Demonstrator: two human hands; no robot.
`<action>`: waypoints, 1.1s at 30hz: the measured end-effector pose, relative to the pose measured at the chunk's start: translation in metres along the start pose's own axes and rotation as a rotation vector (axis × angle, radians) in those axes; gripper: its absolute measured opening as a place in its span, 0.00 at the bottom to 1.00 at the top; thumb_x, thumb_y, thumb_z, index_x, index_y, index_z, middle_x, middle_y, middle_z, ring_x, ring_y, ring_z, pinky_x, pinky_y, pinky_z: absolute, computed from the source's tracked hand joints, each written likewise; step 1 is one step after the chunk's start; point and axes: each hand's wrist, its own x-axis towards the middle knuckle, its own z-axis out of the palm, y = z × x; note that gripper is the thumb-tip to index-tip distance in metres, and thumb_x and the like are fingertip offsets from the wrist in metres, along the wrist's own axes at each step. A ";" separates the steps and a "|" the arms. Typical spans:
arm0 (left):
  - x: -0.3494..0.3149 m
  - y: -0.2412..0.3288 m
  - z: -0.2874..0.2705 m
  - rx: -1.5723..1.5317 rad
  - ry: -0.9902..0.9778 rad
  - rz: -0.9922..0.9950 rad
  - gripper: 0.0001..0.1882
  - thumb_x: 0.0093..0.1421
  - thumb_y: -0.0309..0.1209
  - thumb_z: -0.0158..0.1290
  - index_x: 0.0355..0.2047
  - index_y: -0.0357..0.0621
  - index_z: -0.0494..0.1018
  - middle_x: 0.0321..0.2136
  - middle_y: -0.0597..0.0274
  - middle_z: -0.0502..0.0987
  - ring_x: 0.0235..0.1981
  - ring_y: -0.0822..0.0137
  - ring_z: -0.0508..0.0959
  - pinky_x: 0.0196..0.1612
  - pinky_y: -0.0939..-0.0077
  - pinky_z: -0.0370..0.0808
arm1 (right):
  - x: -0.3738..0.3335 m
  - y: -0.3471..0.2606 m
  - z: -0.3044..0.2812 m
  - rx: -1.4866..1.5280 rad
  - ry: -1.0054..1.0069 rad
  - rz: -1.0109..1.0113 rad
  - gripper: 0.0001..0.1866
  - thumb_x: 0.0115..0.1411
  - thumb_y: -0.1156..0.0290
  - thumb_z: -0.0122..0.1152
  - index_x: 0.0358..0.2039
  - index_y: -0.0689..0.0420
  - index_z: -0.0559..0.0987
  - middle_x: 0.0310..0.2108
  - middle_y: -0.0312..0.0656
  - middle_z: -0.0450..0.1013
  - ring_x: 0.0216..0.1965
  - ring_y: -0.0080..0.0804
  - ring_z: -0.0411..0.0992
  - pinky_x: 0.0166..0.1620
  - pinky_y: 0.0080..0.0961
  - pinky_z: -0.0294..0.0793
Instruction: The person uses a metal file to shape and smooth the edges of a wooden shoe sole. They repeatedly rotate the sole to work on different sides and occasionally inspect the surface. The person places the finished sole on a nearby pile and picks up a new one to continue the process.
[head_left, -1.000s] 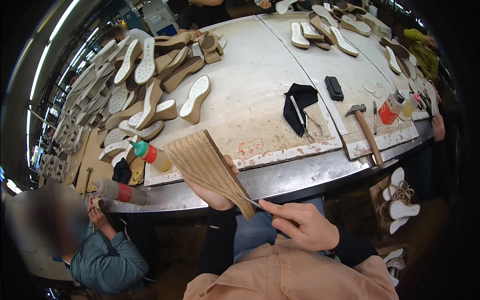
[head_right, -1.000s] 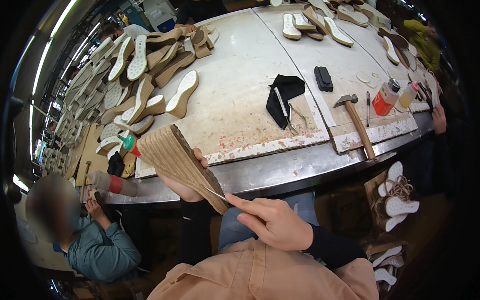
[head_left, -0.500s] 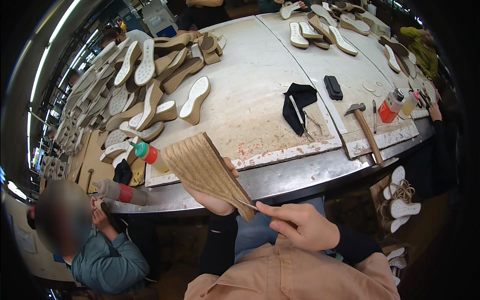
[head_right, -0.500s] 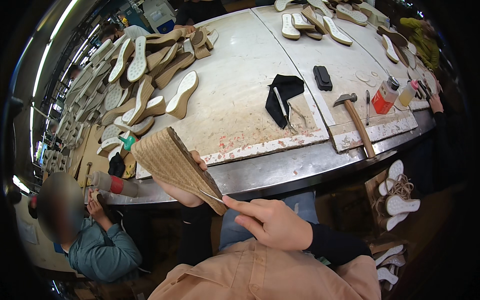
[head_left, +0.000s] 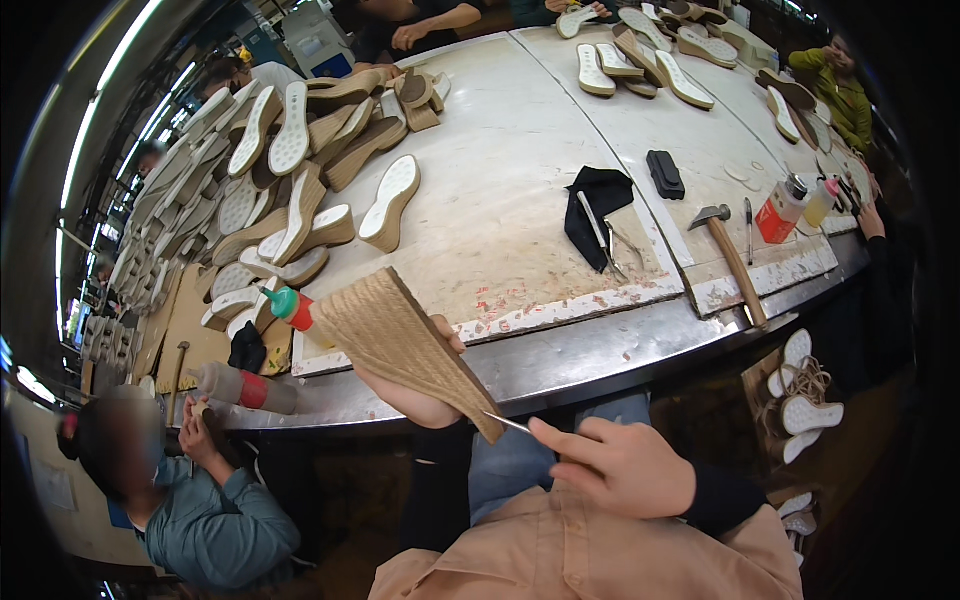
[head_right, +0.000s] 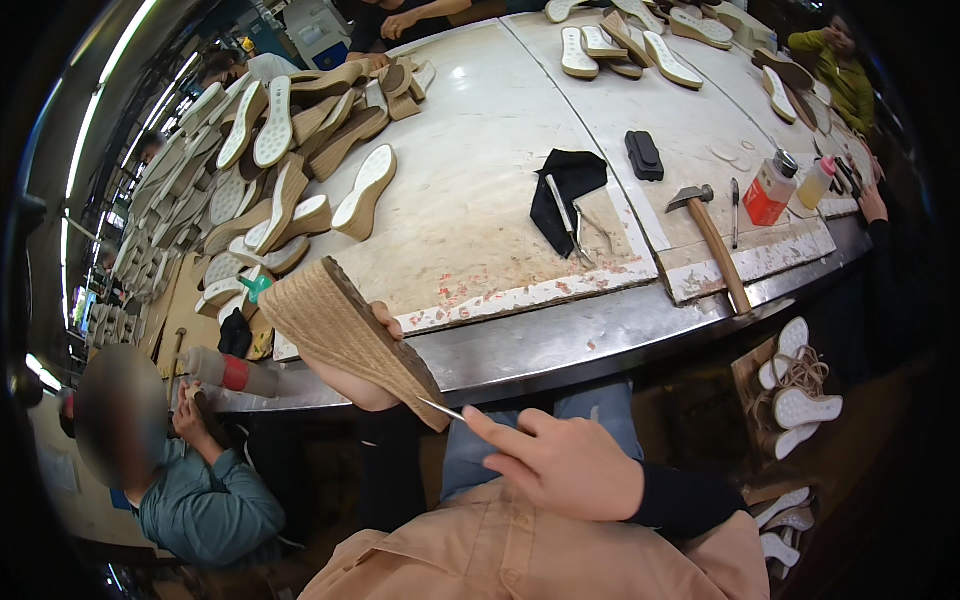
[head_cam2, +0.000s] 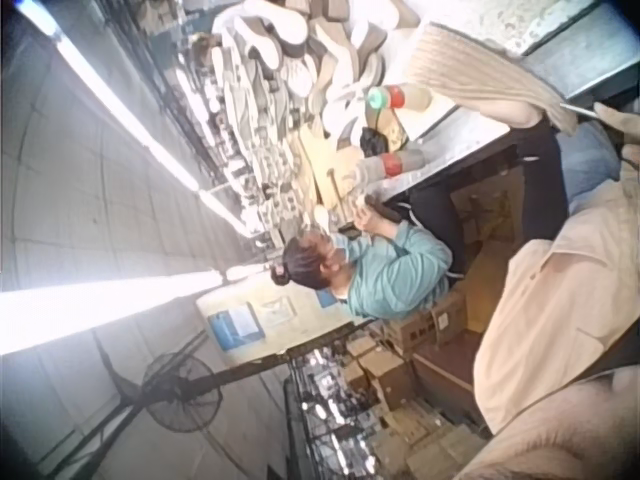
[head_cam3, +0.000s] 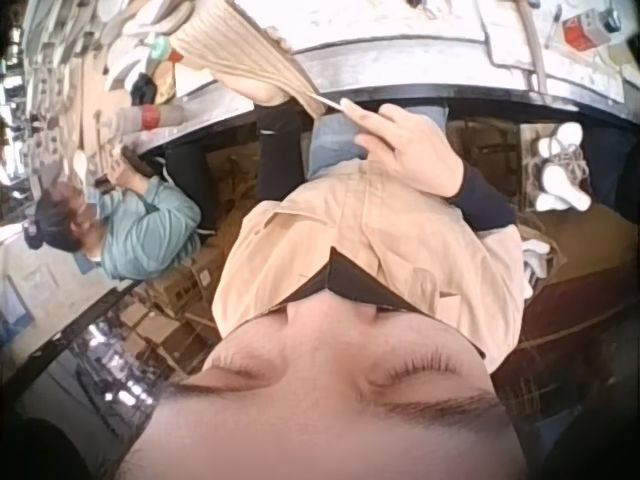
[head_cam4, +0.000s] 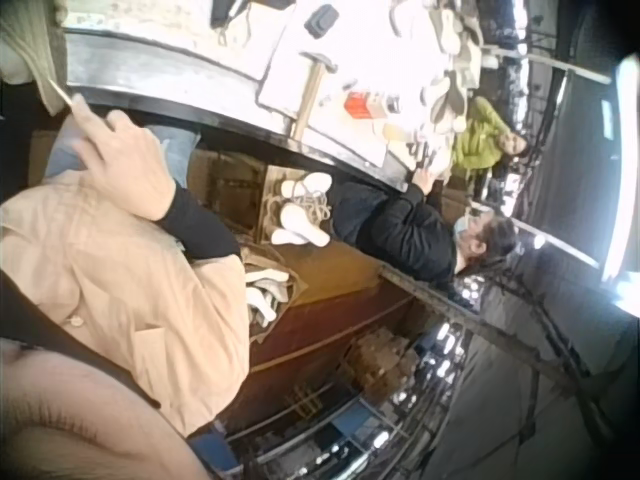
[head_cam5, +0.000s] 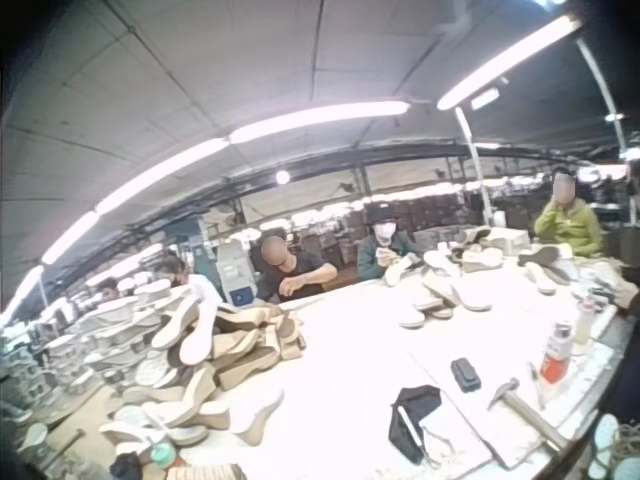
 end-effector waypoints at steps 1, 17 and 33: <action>0.000 0.002 0.000 -0.056 -0.007 -0.026 0.38 0.62 0.66 0.29 0.45 0.43 0.71 0.24 0.44 0.74 0.21 0.57 0.74 0.20 0.69 0.72 | -0.001 0.003 -0.003 0.081 -0.061 0.029 0.26 0.61 0.68 0.59 0.61 0.52 0.69 0.22 0.40 0.64 0.19 0.34 0.69 0.21 0.29 0.68; -0.028 0.004 0.017 -0.023 -0.062 -0.134 0.44 0.61 0.68 0.23 0.44 0.38 0.69 0.23 0.46 0.75 0.19 0.60 0.73 0.22 0.71 0.72 | 0.007 0.007 0.008 0.501 0.028 -0.062 0.26 0.62 0.74 0.58 0.62 0.55 0.68 0.24 0.44 0.70 0.22 0.37 0.70 0.28 0.29 0.70; -0.036 -0.002 0.020 0.194 0.053 -0.013 0.40 0.63 0.65 0.27 0.46 0.38 0.68 0.23 0.49 0.74 0.18 0.60 0.73 0.19 0.72 0.70 | 0.009 0.003 -0.017 0.017 -0.064 -0.038 0.25 0.57 0.69 0.63 0.56 0.51 0.75 0.22 0.39 0.68 0.20 0.36 0.70 0.22 0.29 0.70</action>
